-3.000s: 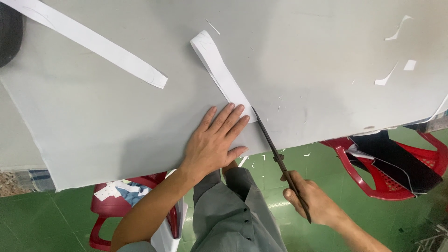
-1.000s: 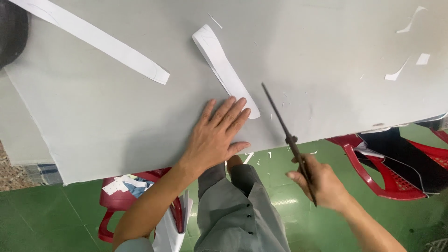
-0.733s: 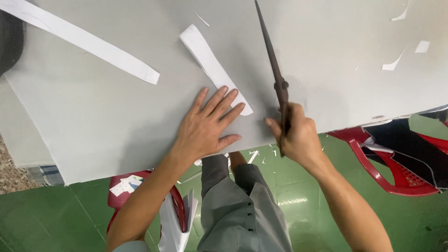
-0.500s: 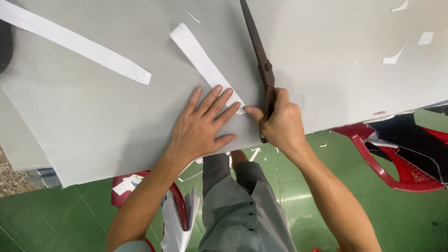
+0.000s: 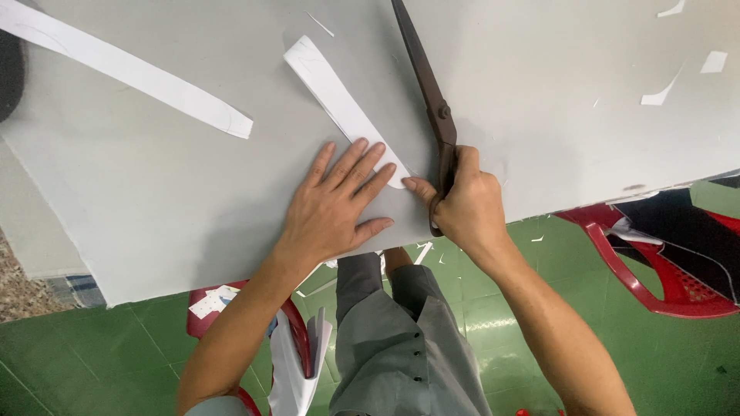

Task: The person uses large shears to cut a long white fabric strip into smaller pieces on a worktable. The person repeatedly cuts the strip, adjusts the fabric, and trims the edges of the cut pieces.

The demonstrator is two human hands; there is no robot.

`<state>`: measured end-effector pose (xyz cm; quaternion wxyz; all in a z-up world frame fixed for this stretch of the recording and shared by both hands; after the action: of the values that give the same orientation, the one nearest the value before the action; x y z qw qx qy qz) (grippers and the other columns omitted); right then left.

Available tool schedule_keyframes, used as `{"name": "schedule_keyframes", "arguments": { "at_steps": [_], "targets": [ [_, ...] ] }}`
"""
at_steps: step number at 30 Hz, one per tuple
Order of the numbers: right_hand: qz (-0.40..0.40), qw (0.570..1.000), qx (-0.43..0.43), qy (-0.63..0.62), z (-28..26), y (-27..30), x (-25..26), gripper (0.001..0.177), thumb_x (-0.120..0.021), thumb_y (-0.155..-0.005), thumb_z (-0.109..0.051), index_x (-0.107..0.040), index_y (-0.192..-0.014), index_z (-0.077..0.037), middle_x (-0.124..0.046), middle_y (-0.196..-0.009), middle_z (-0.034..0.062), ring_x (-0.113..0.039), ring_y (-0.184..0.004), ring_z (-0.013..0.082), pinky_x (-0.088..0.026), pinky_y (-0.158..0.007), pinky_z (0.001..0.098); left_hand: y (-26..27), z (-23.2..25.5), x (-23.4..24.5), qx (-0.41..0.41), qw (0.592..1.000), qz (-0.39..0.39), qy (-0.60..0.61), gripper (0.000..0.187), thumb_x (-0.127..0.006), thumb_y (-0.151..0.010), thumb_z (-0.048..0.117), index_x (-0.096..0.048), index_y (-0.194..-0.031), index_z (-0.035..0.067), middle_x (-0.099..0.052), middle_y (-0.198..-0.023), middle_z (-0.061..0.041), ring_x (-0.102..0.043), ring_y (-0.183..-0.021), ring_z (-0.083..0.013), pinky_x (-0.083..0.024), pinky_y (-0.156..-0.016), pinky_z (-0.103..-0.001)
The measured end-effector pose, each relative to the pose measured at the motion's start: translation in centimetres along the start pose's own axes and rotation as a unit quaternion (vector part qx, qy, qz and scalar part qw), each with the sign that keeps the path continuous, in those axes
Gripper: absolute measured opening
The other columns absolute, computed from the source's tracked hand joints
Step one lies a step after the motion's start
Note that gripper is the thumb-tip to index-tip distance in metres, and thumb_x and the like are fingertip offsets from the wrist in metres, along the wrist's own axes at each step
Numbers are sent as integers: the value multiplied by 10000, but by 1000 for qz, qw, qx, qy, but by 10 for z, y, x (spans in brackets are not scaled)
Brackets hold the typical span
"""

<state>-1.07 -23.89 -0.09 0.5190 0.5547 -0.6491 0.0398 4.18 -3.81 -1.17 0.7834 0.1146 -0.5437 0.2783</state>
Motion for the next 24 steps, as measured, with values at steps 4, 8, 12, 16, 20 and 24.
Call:
{"name": "schedule_keyframes", "arguments": {
  "at_steps": [4,8,12,16,20,24],
  "targets": [
    [1,1000,-6,-3,-2,2,1,710,-846,-836,-511,-533,-1176,28,-674,-720,236,-731,-771,470,-574,-600,486,2,-19,11,46,999,0,-19,778,-486,-995,701,-513,-1545,153,-403,-1641,-137,-332,-1524,-334,-104,-1248,-584],
    [-2,1000,-6,6,-2,2,1,705,-845,-842,-504,-539,-1178,35,-682,-728,236,-734,-771,465,-577,-603,474,5,-22,11,57,998,-8,-12,769,-464,-1005,703,-495,-1563,174,-367,-1664,-111,-278,-1545,-327,-74,-1254,-575],
    [-6,1000,-5,15,-6,2,3,731,-828,-848,-528,-536,-1199,42,-687,-749,257,-730,-798,484,-580,-624,490,6,-23,10,52,998,-7,-19,785,-458,-998,718,-489,-1566,178,-363,-1666,-103,-277,-1545,-328,-70,-1257,-576],
    [-9,1000,-14,7,-6,3,3,717,-817,-855,-530,-540,-1202,34,-697,-754,234,-738,-803,461,-587,-632,469,6,-20,10,48,999,4,-24,779,-457,-1001,715,-495,-1562,176,-381,-1656,-108,-293,-1539,-330,-86,-1254,-576],
    [-7,1000,-16,12,-4,2,2,729,-824,-846,-536,-534,-1204,28,-694,-761,243,-733,-808,473,-587,-634,491,11,0,4,36,999,13,-8,780,-442,-983,723,-498,-1549,190,-421,-1630,-97,-360,-1510,-315,-131,-1246,-584],
    [-16,999,-15,26,-7,2,3,734,-821,-845,-531,-526,-1213,30,-697,-809,288,-717,-857,521,-587,-673,549,16,15,-3,-1,999,-18,29,809,-448,-953,747,-495,-1538,191,-422,-1630,-75,-344,-1522,-274,-104,-1264,-553]
  ]
}}
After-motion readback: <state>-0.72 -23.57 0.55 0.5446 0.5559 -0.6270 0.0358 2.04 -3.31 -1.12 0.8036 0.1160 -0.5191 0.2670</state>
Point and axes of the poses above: each hand's wrist, its own y-axis away from the middle knuckle, its own x-axis out of the back of the hand, z = x × y, the point moved 4 cm from there along -y, towards the middle knuckle
